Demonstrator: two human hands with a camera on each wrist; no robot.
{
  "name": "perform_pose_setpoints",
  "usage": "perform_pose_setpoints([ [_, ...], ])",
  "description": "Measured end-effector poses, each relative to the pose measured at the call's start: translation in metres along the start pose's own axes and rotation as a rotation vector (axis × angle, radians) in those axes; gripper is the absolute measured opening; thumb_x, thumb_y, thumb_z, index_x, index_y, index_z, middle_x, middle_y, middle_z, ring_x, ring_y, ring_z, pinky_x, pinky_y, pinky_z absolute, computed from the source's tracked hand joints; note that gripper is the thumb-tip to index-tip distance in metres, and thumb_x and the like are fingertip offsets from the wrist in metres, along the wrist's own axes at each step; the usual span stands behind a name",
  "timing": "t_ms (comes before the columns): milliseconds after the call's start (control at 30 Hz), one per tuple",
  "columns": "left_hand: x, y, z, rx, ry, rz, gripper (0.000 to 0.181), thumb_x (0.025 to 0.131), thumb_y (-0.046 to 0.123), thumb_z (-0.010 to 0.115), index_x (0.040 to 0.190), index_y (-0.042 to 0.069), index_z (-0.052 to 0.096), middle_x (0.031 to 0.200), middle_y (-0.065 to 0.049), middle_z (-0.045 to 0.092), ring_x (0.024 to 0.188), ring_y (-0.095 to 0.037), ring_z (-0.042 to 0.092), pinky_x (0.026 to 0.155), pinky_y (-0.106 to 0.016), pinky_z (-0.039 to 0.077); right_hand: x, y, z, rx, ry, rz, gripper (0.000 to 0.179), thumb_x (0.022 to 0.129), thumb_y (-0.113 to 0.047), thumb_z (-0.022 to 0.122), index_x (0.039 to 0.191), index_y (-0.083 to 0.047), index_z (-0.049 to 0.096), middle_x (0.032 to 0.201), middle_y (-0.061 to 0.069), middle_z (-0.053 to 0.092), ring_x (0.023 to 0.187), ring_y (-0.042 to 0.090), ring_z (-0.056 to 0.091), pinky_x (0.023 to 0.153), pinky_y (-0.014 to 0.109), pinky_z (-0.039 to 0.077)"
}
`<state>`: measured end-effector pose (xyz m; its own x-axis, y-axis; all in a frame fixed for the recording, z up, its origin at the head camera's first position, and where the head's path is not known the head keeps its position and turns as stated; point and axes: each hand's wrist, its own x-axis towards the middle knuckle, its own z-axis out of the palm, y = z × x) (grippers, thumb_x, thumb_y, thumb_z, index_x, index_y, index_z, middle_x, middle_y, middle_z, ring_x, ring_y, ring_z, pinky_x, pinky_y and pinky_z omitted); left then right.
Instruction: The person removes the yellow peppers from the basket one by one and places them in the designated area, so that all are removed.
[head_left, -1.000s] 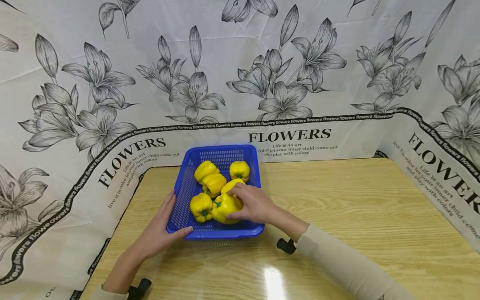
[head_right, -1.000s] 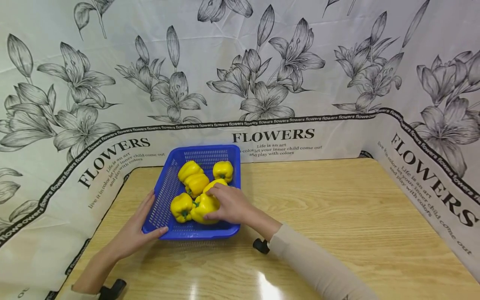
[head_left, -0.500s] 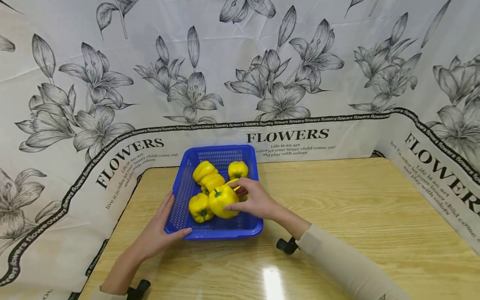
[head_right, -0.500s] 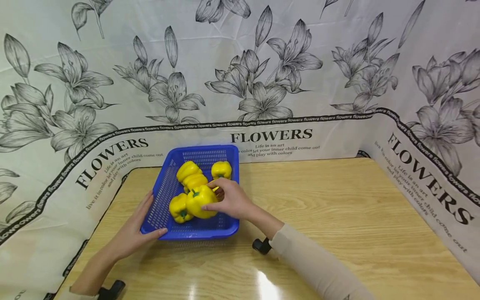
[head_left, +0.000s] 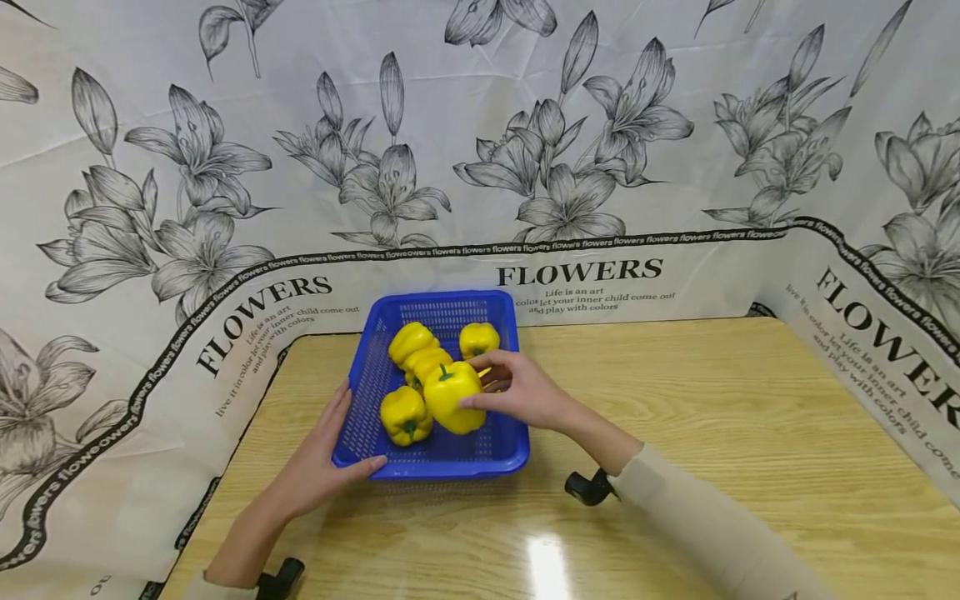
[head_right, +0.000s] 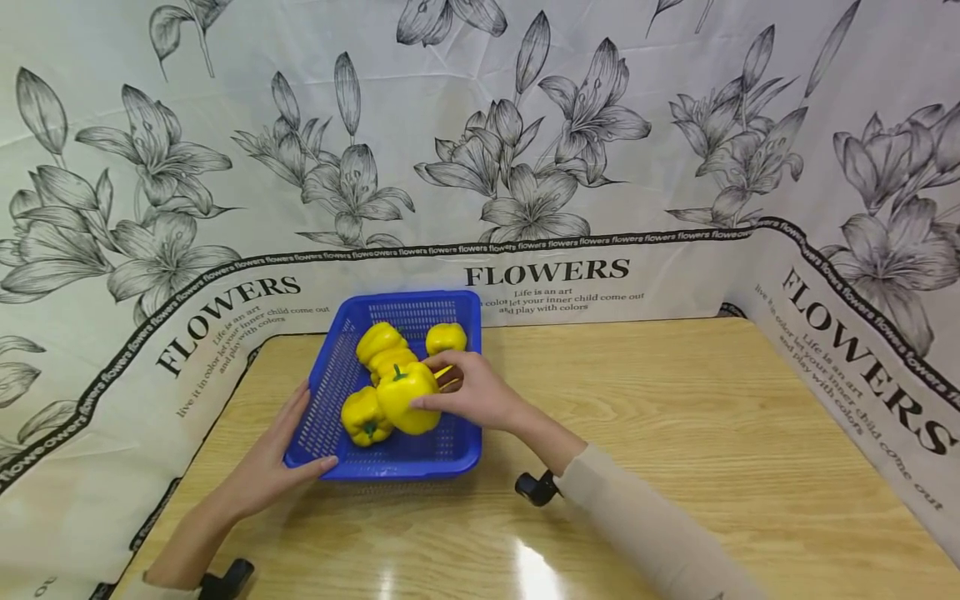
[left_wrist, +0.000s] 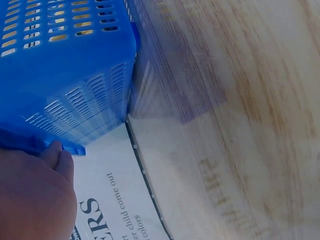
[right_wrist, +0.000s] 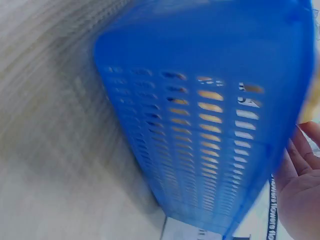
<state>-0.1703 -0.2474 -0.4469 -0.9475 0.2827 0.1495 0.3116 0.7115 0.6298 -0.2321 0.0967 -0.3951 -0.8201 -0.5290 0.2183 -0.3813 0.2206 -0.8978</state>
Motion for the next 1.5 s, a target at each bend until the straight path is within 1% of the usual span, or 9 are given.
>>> perform_pose_setpoints([
  [200,-0.003,-0.001,0.002,-0.004,-0.001,-0.007,0.113,0.086,0.051,0.078,0.166,0.011,0.009,0.173,-0.005,0.001,0.154,-0.042,0.014,0.117,-0.068,0.021,-0.004,-0.008,-0.018,-0.039,0.023,0.068,0.055,0.087,-0.021,0.083,0.133,0.000,0.063,0.122,0.013,0.067,0.100,0.025,0.069,0.089,0.034,0.059],
  [300,-0.004,-0.002,0.002,0.008,0.000,-0.009,0.112,0.087,0.053,0.077,0.166,0.011,0.009,0.173,-0.005,0.001,0.154,-0.043,0.014,0.117,-0.068,0.022,-0.006,-0.011,-0.028,-0.036,0.035,0.072,0.055,0.088,-0.020,0.082,0.133,0.002,0.062,0.124,0.015,0.066,0.102,0.026,0.069,0.089,0.034,0.059],
  [433,-0.002,-0.004,0.001,0.030,0.000,-0.007,0.111,0.088,0.057,0.074,0.166,0.012,0.009,0.173,-0.004,0.000,0.154,-0.043,0.015,0.116,-0.069,0.023,-0.007,-0.015,-0.042,-0.045,0.059,0.073,0.053,0.088,-0.021,0.082,0.133,0.001,0.063,0.127,0.016,0.066,0.104,0.027,0.069,0.086,0.034,0.060],
  [633,0.001,-0.002,-0.001,0.038,-0.003,-0.018,0.111,0.088,0.054,0.075,0.166,0.013,0.008,0.173,-0.006,0.001,0.154,-0.044,0.016,0.115,-0.070,0.024,-0.009,-0.015,-0.059,-0.056,0.092,0.094,0.054,0.089,-0.025,0.082,0.133,-0.001,0.063,0.127,0.014,0.067,0.106,0.028,0.069,0.084,0.035,0.061],
  [867,0.000,0.000,-0.002,0.038,-0.009,-0.027,0.112,0.087,0.056,0.075,0.166,0.010,0.009,0.173,-0.006,0.001,0.154,-0.044,0.016,0.116,-0.069,0.023,-0.013,-0.011,-0.073,-0.076,0.123,0.120,0.051,0.089,-0.027,0.082,0.131,-0.003,0.065,0.127,0.012,0.068,0.106,0.028,0.070,0.085,0.036,0.060],
  [1033,0.000,0.000,-0.002,0.043,-0.009,-0.028,0.113,0.087,0.060,0.073,0.166,0.011,0.008,0.173,-0.006,0.001,0.154,-0.044,0.016,0.115,-0.070,0.024,-0.014,-0.007,-0.083,-0.097,0.131,0.138,0.054,0.090,-0.027,0.081,0.134,0.000,0.063,0.130,0.015,0.067,0.108,0.030,0.070,0.087,0.037,0.060],
  [1200,-0.001,0.000,-0.002,0.036,-0.008,-0.027,0.113,0.087,0.059,0.074,0.166,0.012,0.008,0.173,-0.004,0.000,0.154,-0.044,0.015,0.115,-0.070,0.024,-0.013,0.005,-0.094,-0.119,0.147,0.171,0.055,0.092,-0.029,0.079,0.135,0.000,0.063,0.132,0.015,0.066,0.107,0.029,0.070,0.090,0.038,0.059],
  [1367,0.000,0.001,-0.001,0.018,-0.015,-0.029,0.112,0.087,0.055,0.075,0.166,0.011,0.009,0.173,-0.008,0.001,0.154,-0.044,0.015,0.114,-0.071,0.024,-0.014,0.016,-0.105,-0.143,0.164,0.200,0.057,0.092,-0.034,0.078,0.136,0.000,0.062,0.131,0.016,0.065,0.108,0.028,0.071,0.094,0.043,0.057],
  [1500,0.000,0.001,-0.001,0.029,-0.015,-0.025,0.112,0.087,0.056,0.074,0.166,0.010,0.008,0.172,-0.010,0.003,0.153,-0.046,0.016,0.114,-0.072,0.024,-0.014,0.023,-0.110,-0.160,0.176,0.212,0.056,0.093,-0.035,0.077,0.136,-0.001,0.063,0.128,0.018,0.066,0.107,0.028,0.071,0.093,0.041,0.057],
])
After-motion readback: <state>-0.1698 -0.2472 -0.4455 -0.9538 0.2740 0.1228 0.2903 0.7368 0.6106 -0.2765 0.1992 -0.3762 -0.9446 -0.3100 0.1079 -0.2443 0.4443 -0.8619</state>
